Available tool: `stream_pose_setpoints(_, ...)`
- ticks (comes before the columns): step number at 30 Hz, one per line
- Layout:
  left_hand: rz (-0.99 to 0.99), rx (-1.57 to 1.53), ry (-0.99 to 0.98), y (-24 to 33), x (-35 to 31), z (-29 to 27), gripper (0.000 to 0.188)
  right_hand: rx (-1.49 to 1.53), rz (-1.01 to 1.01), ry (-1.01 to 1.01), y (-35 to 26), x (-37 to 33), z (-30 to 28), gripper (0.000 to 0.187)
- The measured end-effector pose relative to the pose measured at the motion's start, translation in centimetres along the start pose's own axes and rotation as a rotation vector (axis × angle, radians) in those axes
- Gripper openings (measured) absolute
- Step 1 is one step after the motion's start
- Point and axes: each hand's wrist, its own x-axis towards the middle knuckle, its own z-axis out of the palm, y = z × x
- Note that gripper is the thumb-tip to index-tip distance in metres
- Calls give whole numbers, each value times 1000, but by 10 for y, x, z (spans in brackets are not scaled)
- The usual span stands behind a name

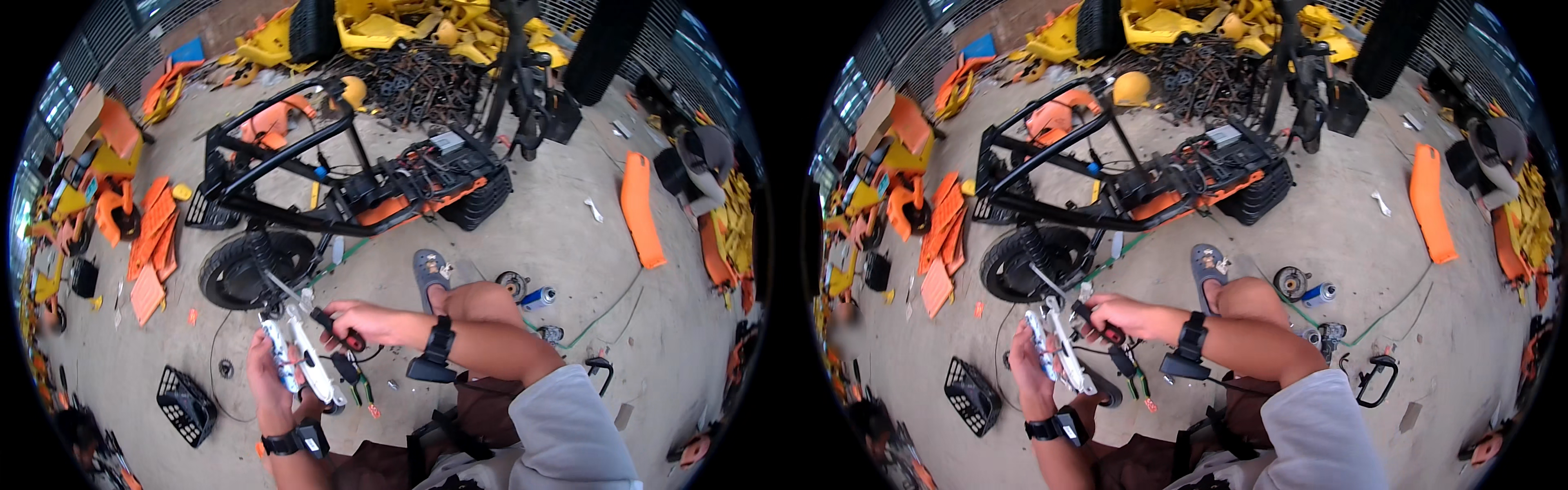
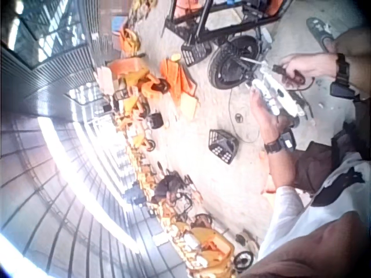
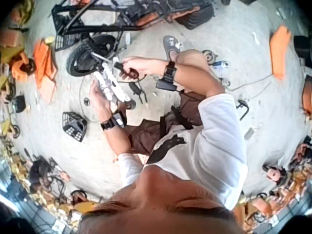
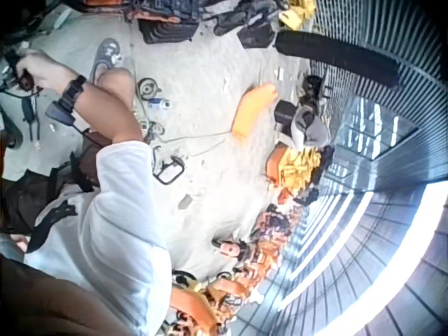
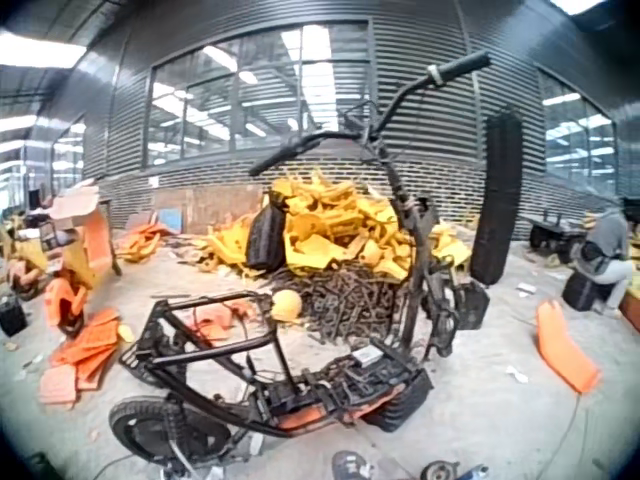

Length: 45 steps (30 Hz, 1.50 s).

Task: The person connects wires and assembles small electronic components for a motorcycle using their hands and a screwdriver.

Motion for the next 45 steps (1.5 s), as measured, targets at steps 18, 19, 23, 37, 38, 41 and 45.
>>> stream_pose_setpoints(18,-5,252,127,-31,13,-5,27,11,-93,-16,5,-10,15,20)
stream_pose_setpoints(19,3,266,125,-32,14,-3,28,3,-82,55,3,-14,16,22)
stream_pose_setpoints(23,50,270,138,-34,15,3,30,40,-157,62,3,-13,14,27)
stream_pose_setpoints(37,67,317,187,-37,31,-43,35,-68,-204,50,7,-4,14,44)
stream_pose_setpoints(38,83,338,173,-36,32,-42,34,-91,-194,55,8,-3,11,44)
stream_pose_setpoints(41,113,345,209,-38,31,-37,31,-178,-181,95,11,0,4,43)
stream_pose_setpoints(45,122,358,213,-35,29,-38,33,-141,-197,110,13,2,9,42)
